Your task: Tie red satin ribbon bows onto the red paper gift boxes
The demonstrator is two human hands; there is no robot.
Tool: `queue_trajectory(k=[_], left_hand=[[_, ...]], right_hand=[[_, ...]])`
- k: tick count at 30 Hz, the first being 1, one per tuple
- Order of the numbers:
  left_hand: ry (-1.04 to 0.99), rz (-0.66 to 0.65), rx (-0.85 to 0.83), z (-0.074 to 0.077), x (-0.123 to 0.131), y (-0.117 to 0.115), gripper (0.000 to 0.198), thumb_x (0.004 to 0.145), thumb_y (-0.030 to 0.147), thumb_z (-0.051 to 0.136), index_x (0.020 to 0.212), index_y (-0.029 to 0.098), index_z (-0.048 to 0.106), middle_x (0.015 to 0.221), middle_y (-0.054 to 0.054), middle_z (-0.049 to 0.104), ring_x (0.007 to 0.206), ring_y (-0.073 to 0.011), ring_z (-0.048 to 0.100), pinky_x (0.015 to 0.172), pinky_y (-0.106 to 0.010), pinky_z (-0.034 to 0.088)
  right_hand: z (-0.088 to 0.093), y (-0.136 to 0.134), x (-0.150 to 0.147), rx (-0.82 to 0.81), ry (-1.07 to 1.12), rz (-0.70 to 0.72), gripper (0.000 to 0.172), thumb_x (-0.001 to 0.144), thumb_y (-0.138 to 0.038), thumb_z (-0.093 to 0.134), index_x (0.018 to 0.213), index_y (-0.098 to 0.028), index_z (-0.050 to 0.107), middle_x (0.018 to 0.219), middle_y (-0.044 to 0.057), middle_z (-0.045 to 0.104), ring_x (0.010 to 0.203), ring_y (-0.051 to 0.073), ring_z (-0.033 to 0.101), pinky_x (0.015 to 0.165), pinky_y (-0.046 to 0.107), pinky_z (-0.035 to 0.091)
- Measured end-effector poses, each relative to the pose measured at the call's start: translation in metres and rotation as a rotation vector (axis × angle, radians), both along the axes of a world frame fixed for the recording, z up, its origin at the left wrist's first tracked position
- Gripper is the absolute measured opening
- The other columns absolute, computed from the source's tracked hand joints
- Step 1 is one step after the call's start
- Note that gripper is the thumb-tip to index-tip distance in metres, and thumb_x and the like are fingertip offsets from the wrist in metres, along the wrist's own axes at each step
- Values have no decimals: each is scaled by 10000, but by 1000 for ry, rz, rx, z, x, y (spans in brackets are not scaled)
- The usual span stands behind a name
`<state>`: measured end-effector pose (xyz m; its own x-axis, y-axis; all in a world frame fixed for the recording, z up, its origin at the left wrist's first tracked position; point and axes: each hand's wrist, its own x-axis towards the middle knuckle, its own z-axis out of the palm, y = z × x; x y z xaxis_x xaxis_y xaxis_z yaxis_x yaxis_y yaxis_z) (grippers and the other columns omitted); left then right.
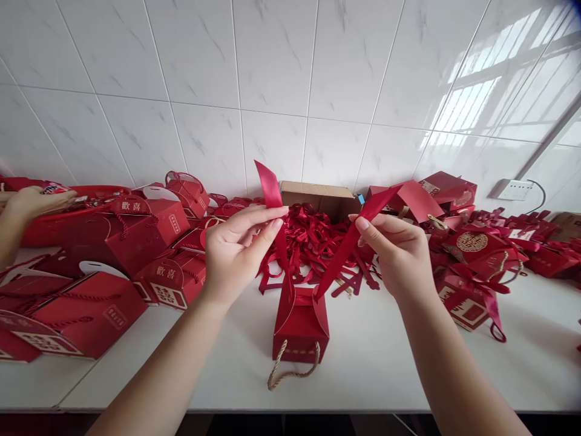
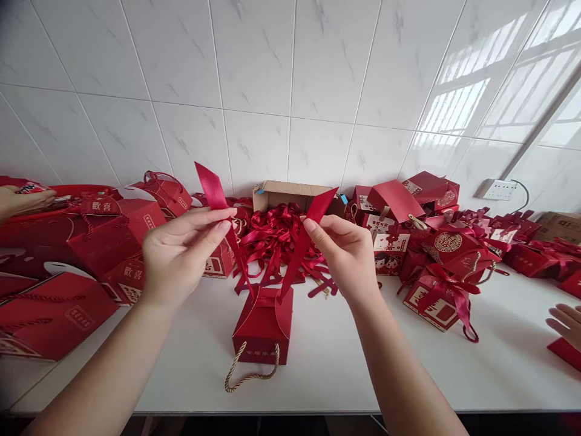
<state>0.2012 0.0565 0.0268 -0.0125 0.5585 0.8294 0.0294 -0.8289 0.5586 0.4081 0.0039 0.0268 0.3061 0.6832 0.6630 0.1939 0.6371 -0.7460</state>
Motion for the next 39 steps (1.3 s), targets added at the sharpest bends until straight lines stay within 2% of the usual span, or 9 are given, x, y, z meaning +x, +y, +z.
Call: queue_trajectory(k=[4,7,10,16,23,33,39], left_hand=[[5,-15,36,4,4,1,197,769,146,708,935,244,748,936,11,755,859,-130,691,785,-230,575],[3,-23,38,5,5,1,232,761,135,712,961,248,743,946,7,753,863,-141,694,773,-243,585],[6,-44,34,4,4,2,257,759,127,713,980,255,738,982,4,747,889,-141,690,813,-251,581],[18,-101,54,4,2,2,267,770,114,705,986,268,738,986,14,739,841,-96,674,777,-193,569],[13,-133,59,4,4,3,265,776,108,698,981,271,740,975,12,734,888,-105,669,803,-201,562],[54,-107,78,-3,4,4,284,774,86,693,966,289,740,981,31,744,914,-108,677,838,-207,561],[68,-88,72,-7,3,3,282,771,91,694,966,289,740,979,28,746,902,-119,685,823,-219,573]], right_hand=[[1,1,-2,13,35,89,31,755,-268,741,745,-239,735,722,-14,710,616,109,620,556,218,505],[1,2,-4,14,57,130,29,771,-265,728,751,-249,740,740,-16,723,653,113,644,583,214,527],[2,3,-4,6,70,130,39,775,-278,725,766,-246,745,772,-11,730,638,107,640,594,220,535],[3,3,-5,-10,62,128,90,782,-303,715,736,-227,733,758,-2,722,618,103,625,577,216,523],[5,2,-8,-22,68,121,85,776,-312,719,761,-230,740,767,0,719,613,104,617,580,223,523],[8,3,-8,-23,85,123,91,764,-312,730,741,-224,738,815,6,728,622,104,618,584,221,524],[9,2,-8,-1,94,140,66,776,-292,724,743,-239,745,727,-15,711,606,89,609,565,192,516]])
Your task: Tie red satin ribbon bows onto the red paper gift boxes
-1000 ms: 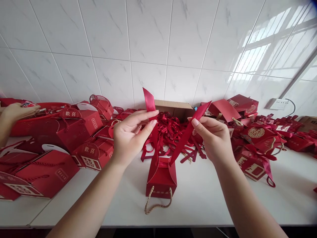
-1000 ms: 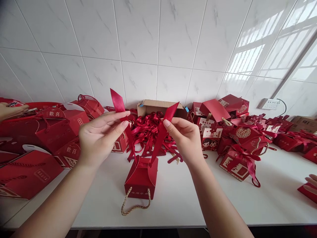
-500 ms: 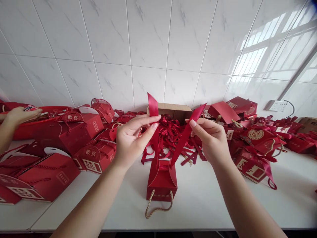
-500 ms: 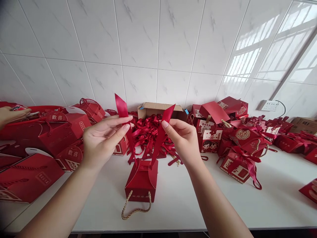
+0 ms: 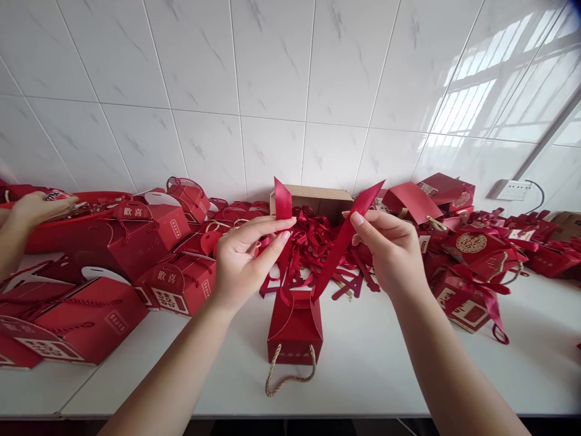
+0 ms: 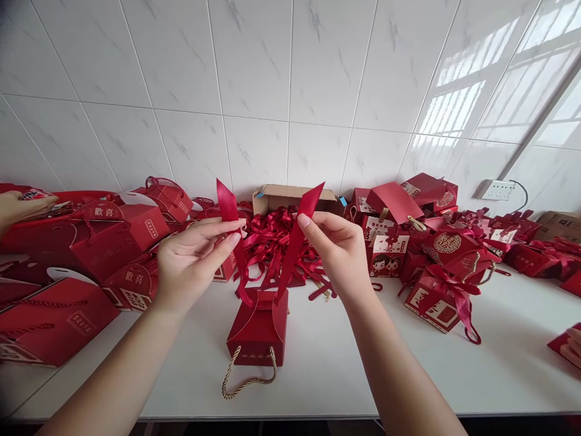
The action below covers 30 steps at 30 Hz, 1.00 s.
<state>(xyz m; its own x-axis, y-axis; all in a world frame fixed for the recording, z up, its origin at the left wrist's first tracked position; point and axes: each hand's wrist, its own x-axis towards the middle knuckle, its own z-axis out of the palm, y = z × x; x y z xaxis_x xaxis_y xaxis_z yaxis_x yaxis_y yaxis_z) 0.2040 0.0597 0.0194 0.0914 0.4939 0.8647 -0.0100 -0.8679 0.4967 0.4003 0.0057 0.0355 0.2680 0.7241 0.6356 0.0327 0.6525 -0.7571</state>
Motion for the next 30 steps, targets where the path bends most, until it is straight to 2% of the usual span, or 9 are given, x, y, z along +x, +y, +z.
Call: queue_trajectory(k=[11,19,30], left_hand=[[0,39,-40,-2,-2,0,224,772,165,703,971,261,739,1002,-20,739,922,-170,687,853,-314,583],[12,31,-34,-4,-3,0,249,770,134,703,976,269,738,991,-4,738,909,-144,680,837,-265,572],[-46,72,-35,6,-1,-2,212,776,184,707,975,253,736,1004,-11,743,915,-164,693,850,-300,581]], right_hand=[[0,0,5,-5,-36,-80,118,769,-349,720,743,-236,737,743,18,712,654,143,636,589,268,544],[2,-3,5,5,-31,-39,62,774,-314,726,760,-260,753,729,-2,710,651,125,637,586,246,534],[2,0,5,19,-63,-97,109,775,-347,716,751,-244,744,732,12,714,655,149,640,591,276,538]])
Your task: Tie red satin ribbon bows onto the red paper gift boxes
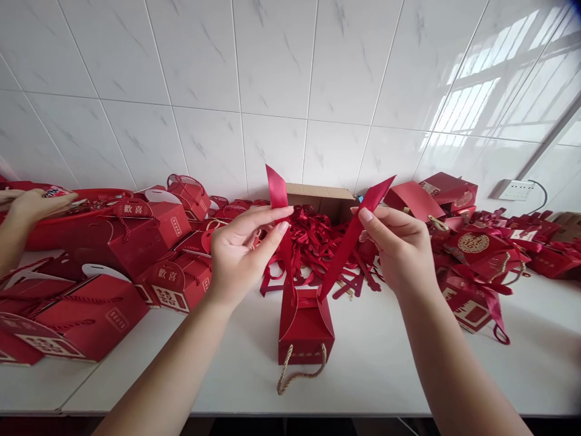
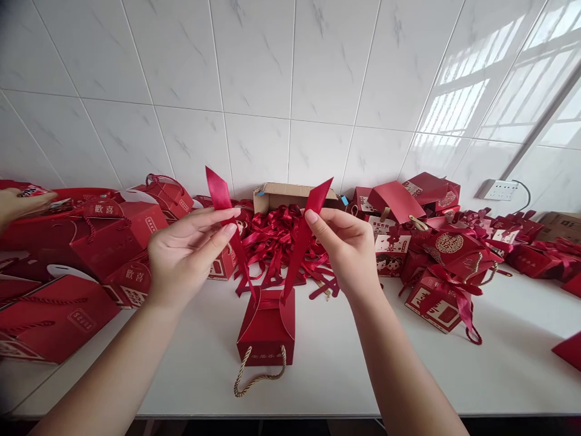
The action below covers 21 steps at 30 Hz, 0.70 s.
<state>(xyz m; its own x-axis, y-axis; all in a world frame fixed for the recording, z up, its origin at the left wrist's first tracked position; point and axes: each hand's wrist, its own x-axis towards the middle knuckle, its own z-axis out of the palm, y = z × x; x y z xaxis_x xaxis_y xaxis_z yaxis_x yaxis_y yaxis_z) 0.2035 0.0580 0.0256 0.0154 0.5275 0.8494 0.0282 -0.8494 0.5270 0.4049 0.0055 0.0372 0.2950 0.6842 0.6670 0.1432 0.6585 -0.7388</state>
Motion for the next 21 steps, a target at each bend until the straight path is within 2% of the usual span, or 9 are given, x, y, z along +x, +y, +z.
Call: queue_trajectory(k=[11,13,17,19,21], left_hand=[[-3,-10,5,1,2,2,202,779,178,702,974,225,730,1001,-32,742,892,-164,698,828,-286,589],[-6,-58,2,2,4,2,242,774,167,706,1011,216,707,985,-38,738,844,-150,701,795,-267,594],[-19,-212,-59,4,6,1,465,729,150,742,1155,239,579,895,-18,712,780,-149,693,723,-266,608],[23,-248,-111,5,5,-1,400,720,180,752,1087,223,598,852,-24,711,776,-168,695,716,-282,611],[139,-248,-137,5,4,-2,194,735,222,741,913,194,668,820,-42,719,755,-178,695,704,-285,610]], right_hand=[[0,2,-1,-30,-3,6,156,768,-382,715,760,-227,719,726,10,686,655,138,625,575,254,529],[0,3,-1,-67,15,76,184,780,-392,700,764,-209,695,718,12,675,661,139,634,584,255,534],[1,6,-7,-196,-3,256,231,801,-409,671,826,-181,645,672,6,647,565,136,633,523,261,534],[0,7,-11,-252,-71,276,249,808,-415,659,869,-175,647,624,-10,624,476,115,593,448,234,484],[-2,9,-14,-286,-137,281,259,816,-417,645,880,-166,660,549,-31,576,405,91,528,391,208,408]])
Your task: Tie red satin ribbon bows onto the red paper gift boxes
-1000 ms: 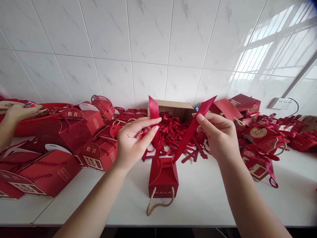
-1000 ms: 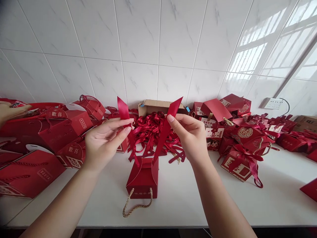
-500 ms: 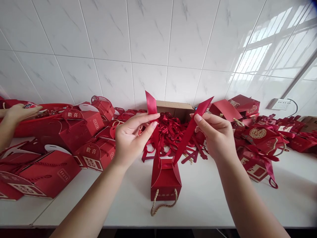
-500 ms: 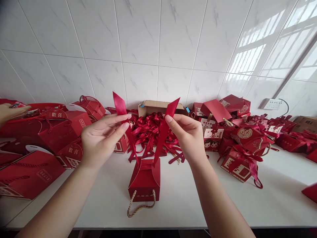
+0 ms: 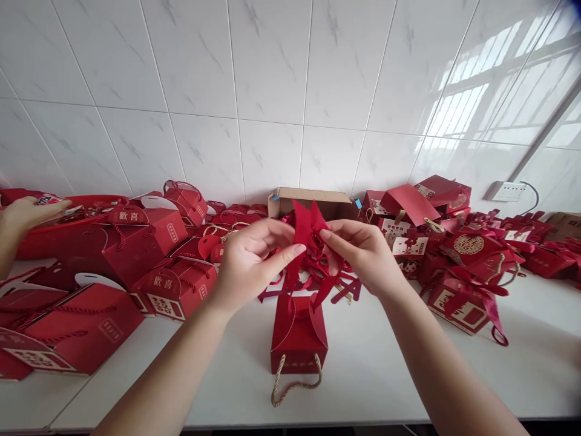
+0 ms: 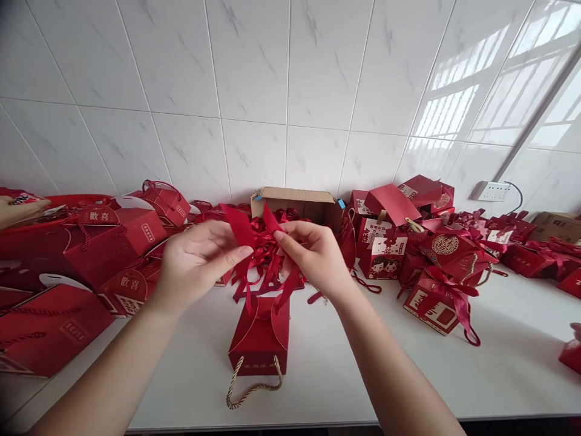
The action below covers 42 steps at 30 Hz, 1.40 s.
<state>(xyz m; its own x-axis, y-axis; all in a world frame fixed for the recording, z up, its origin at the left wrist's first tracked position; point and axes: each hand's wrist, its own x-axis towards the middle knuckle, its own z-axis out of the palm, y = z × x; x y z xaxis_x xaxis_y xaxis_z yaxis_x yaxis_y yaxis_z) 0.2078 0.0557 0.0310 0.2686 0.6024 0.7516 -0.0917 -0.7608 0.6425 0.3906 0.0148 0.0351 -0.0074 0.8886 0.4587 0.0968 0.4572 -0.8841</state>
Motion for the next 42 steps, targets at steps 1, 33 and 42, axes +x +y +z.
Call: queue_trajectory(k=[1,33,42], left_hand=[[69,0,3,-1,-1,-1,111,748,236,729,840,188,690,804,-45,722,741,-179,693,686,-280,608],[163,-327,-742,-23,-15,4,132,876,231,527,998,188,558,576,26,595,618,-119,585,594,-206,443],[365,27,73,-43,-17,-1,289,929,203,449,1166,189,614,947,-59,705,846,-181,657,731,-281,533]], right_hand=[[-2,1,-2,-7,-18,13,262,820,-415,639,878,-162,667,513,-42,543,381,79,490,374,199,371],[-44,5,5,776,-1053,-223,306,941,-91,398,1077,-182,657,976,90,688,806,177,611,698,322,466],[-61,11,-2,767,-809,-250,340,905,-70,434,1173,-172,616,1004,102,681,853,194,606,726,341,495]])
